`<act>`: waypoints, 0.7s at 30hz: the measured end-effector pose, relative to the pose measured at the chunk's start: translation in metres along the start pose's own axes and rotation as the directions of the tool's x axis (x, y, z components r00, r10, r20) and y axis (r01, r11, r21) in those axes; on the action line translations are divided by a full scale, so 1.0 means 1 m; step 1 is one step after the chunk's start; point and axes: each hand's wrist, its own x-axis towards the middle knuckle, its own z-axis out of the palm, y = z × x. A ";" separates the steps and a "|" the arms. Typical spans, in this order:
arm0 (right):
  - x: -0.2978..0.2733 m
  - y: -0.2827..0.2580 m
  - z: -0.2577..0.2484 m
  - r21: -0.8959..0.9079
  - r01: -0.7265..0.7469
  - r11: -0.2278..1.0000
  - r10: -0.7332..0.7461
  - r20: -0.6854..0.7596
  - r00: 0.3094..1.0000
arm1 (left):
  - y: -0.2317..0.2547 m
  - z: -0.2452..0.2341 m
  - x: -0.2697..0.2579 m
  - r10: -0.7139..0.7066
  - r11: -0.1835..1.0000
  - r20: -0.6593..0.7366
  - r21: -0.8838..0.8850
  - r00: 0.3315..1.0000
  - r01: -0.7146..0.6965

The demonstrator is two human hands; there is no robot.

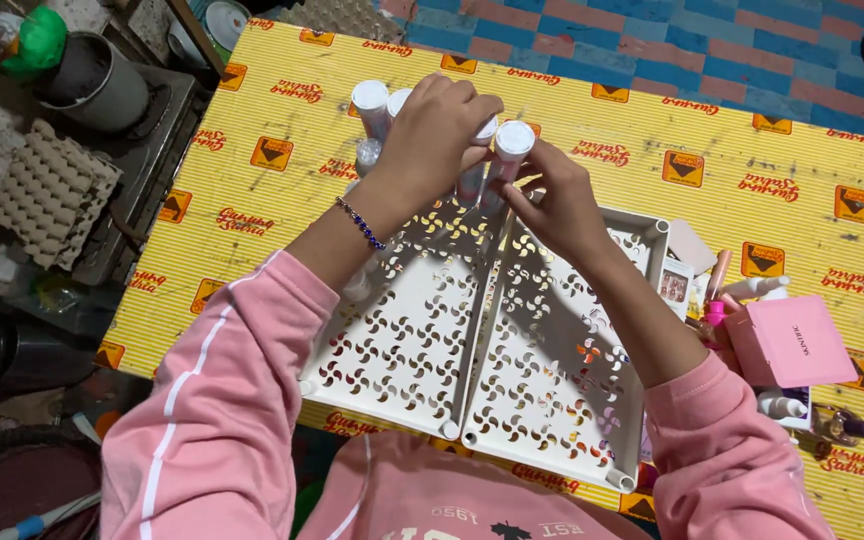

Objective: Organizing various skincare and beauty products into storage trays on a table.

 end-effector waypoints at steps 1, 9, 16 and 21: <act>0.000 -0.002 -0.001 0.000 -0.001 1.000 0.001 -0.001 1.000 | 0.000 0.000 0.000 0.001 1.000 0.001 -0.001 1.000 -0.001; -0.004 0.010 0.005 -0.121 -0.054 0.991 0.061 0.056 0.997 | 0.005 -0.006 0.001 -0.017 0.998 0.032 0.054 0.999 0.016; -0.006 0.008 0.005 -0.070 -0.094 0.993 0.098 0.055 0.994 | 0.016 -0.017 -0.001 0.002 1.000 0.013 0.001 1.000 -0.002; -0.017 0.014 0.000 -0.057 -0.108 0.992 0.110 0.025 0.994 | 0.056 -0.050 -0.006 -0.065 0.998 -0.008 0.006 0.998 0.065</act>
